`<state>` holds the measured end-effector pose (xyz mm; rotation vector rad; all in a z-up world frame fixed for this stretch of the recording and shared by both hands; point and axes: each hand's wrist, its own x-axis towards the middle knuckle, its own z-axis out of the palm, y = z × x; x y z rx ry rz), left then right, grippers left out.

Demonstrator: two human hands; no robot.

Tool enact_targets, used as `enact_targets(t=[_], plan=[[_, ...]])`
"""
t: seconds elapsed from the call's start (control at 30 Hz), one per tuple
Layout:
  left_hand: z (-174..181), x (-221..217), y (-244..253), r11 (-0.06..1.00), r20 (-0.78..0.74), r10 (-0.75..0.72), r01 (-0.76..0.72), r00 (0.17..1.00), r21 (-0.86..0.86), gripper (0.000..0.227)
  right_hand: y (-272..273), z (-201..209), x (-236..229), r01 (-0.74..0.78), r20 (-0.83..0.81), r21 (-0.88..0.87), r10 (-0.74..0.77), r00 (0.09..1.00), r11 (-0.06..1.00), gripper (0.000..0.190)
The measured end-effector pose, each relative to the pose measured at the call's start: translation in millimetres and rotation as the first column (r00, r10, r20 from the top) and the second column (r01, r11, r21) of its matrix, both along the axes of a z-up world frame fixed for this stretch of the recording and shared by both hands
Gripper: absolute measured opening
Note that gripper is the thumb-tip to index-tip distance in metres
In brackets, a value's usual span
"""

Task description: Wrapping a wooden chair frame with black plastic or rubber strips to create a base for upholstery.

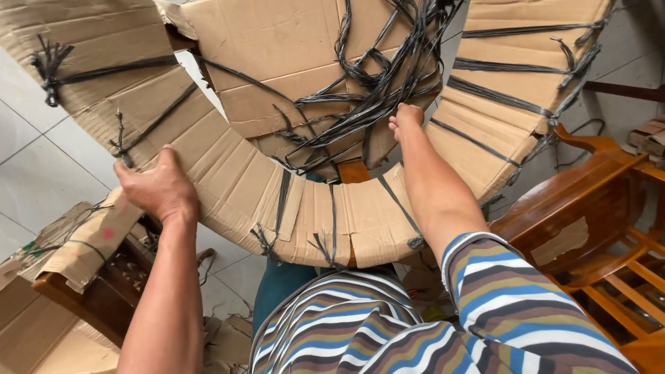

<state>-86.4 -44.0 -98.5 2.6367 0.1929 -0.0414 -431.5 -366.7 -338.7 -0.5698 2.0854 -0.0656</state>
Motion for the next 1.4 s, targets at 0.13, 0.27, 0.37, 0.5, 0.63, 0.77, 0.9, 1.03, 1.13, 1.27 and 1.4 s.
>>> enact_targets(t=[0.13,0.27,0.37,0.5,0.63,0.77,0.9,1.03,1.13,1.27,1.4], plan=[[5.6,0.0,4.0,0.998,-0.015,-0.044,0.045,0.999,0.041,0.080,-7.4,26.0,30.2,0.061,-0.084,0.057,-0.056,0.995,0.997,0.023],[10.6,-1.4,3.1,0.994,0.044,-0.093,0.090,0.995,0.057,0.063,-8.5,30.1,36.5,0.093,-0.113,0.072,-0.084,0.990,0.993,0.021],[11.6,-0.2,-2.0,0.998,0.039,-0.055,0.054,0.998,0.023,0.062,-7.4,36.1,40.4,0.127,-0.096,-0.039,-0.130,0.987,0.991,0.014],[7.6,-0.7,0.4,0.997,-0.026,0.044,-0.042,0.999,0.065,0.066,5.2,-2.2,19.9,0.144,0.007,-0.212,-0.146,0.989,0.967,0.009],[8.5,0.8,-0.3,0.995,-0.032,0.075,-0.072,0.997,0.071,0.060,14.3,40.1,30.5,0.052,0.281,-0.355,0.054,0.958,0.933,0.014],[6.8,1.4,-1.0,0.997,-0.018,0.058,-0.056,0.998,0.057,0.058,28.5,160.2,53.9,-0.014,0.371,-0.408,0.179,0.911,0.913,0.014],[6.4,3.1,-6.6,0.998,-0.034,0.046,-0.045,0.998,0.034,0.055,39.5,245.9,56.3,0.029,0.513,-0.459,0.238,0.825,0.888,0.013],[18.1,-1.9,-11.8,0.998,-0.097,0.056,-0.056,0.994,0.001,0.053,44.8,314.4,40.0,0.186,0.729,-0.434,0.222,0.647,0.882,0.018],[25.0,-2.6,-8.5,0.997,-0.139,0.069,-0.071,0.988,-0.010,0.054,57.6,371.2,41.3,0.314,0.822,-0.406,0.192,0.536,0.858,0.016],[22.8,-3.0,-6.4,0.995,-0.190,0.064,-0.078,0.980,-0.069,0.053,74.4,409.6,48.0,0.375,0.875,-0.401,0.227,0.428,0.836,0.017],[0.0,-0.7,12.5,0.970,-0.185,-0.075,0.029,0.980,-0.243,0.072,104.2,429.5,67.7,0.395,0.952,-0.285,0.209,0.224,0.874,0.016]])
